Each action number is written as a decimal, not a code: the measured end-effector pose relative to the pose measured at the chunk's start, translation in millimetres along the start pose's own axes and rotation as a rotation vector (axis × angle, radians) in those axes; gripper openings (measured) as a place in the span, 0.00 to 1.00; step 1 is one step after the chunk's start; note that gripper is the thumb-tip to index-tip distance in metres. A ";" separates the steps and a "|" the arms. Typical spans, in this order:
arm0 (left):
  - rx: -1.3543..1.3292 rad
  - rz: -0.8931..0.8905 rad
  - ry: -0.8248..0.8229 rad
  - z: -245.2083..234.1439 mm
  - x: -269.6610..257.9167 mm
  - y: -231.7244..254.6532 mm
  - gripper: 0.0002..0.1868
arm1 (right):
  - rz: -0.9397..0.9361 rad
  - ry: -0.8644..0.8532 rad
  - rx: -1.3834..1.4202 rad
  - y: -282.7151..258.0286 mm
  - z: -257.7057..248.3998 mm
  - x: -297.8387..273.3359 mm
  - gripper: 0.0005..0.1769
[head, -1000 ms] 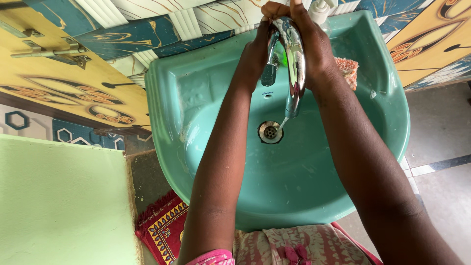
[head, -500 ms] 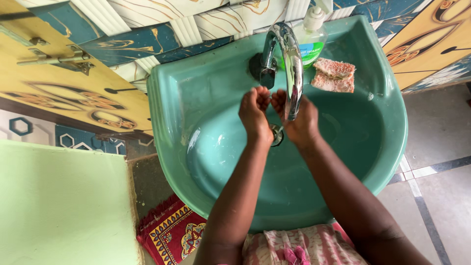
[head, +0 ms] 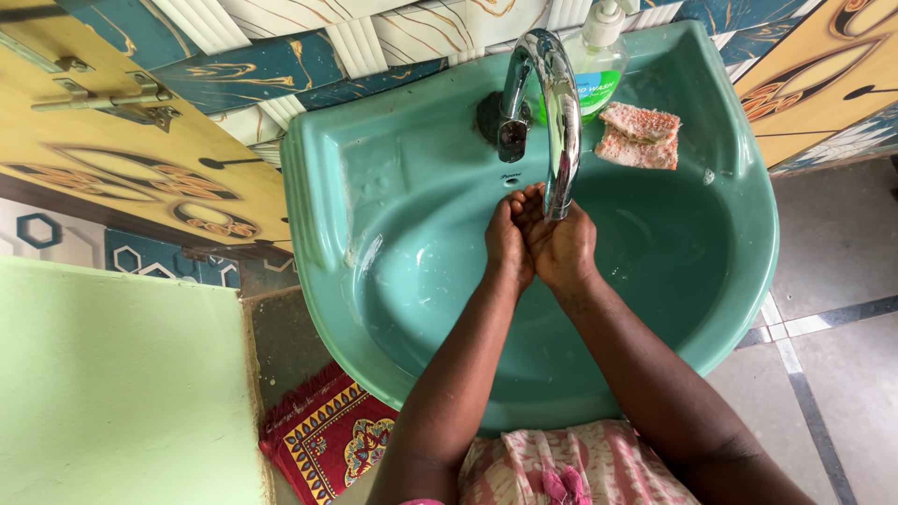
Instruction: The person scrubs a teal bathroom sink basin with a soapy sponge, then rinses the sponge and their hands under running water from the faucet. The person repeatedly wets and scrubs the basin and faucet area.
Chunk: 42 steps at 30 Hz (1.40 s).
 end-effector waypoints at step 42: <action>0.050 0.475 -0.002 21.7 -11.6 222.5 0.18 | 0.138 -0.414 -0.119 98.1 142.8 73.8 0.24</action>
Point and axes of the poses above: each hand's wrist, its own x-axis towards the middle knuckle, its own z-axis out of the palm, y = z × x, the point moved 1 cm from there along x, towards the middle knuckle, and after that the axes turned 13 degrees about -z, right-handed, at the moved point
